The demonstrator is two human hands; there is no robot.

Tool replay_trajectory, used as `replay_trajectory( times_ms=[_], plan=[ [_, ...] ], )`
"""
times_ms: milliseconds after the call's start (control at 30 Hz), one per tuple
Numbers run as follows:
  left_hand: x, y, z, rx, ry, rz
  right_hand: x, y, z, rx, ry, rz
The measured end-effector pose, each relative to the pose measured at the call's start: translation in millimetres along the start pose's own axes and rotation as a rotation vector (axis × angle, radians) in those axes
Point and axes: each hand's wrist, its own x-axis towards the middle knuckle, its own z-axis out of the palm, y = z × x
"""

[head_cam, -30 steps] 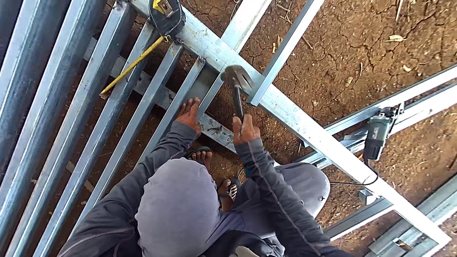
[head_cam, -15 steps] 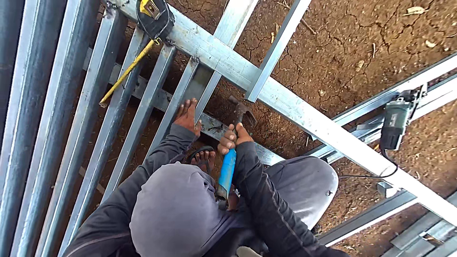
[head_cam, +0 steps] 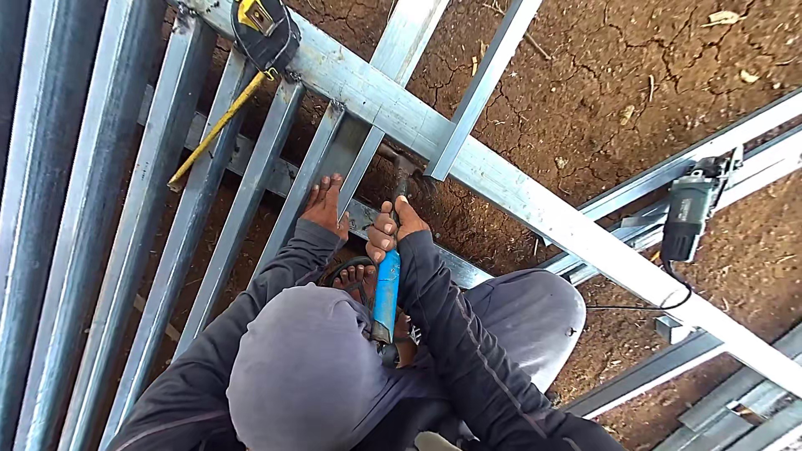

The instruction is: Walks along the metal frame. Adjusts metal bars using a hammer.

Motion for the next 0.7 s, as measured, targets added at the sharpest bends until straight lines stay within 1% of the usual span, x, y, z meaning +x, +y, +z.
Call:
replay_trajectory(
  times_ms=[67, 133, 167, 233, 267, 367, 433, 533, 600, 633, 667, 700],
  plan=[
    [0, -2, 2, 0.004, 0.007, 0.010, -1, -2, -3, 0.009, -0.002, 0.017],
    [4, -19, 18, -0.010, 0.111, 0.068, 0, 0, 1, 0.071, 0.034, 0.005],
    [4, -22, 21, -0.013, 0.124, 0.076, 1, 1, 3, 0.079, 0.045, -0.003],
    [2, -9, 7, -0.003, 0.024, 0.020, 2, -1, 2, 0.020, 0.028, 0.024],
    [3, -8, 5, 0.002, 0.002, 0.004, 2, -4, -1, -0.019, 0.026, 0.038],
    [7, -27, 24, -0.002, 0.111, 0.053, 1, -6, -10, -0.031, 0.044, 0.044],
    [7, -27, 26, 0.015, 0.103, 0.039, 1, -5, -11, 0.028, 0.074, 0.037],
    [10, -21, 23, 0.034, 0.048, -0.036, 4, -5, -9, 0.109, 0.115, 0.050],
    [9, -10, 16, 0.035, 0.012, -0.086, 5, -5, -8, 0.134, 0.108, 0.060],
    [7, 5, 4, 0.043, -0.058, -0.139, 5, -6, -9, 0.134, 0.088, 0.061],
    [5, 25, -15, 0.051, -0.163, -0.207, 5, -8, -10, 0.122, 0.052, 0.055],
    [4, 32, -22, 0.032, -0.184, -0.215, 6, -10, -12, 0.095, 0.002, 0.050]
  ],
)
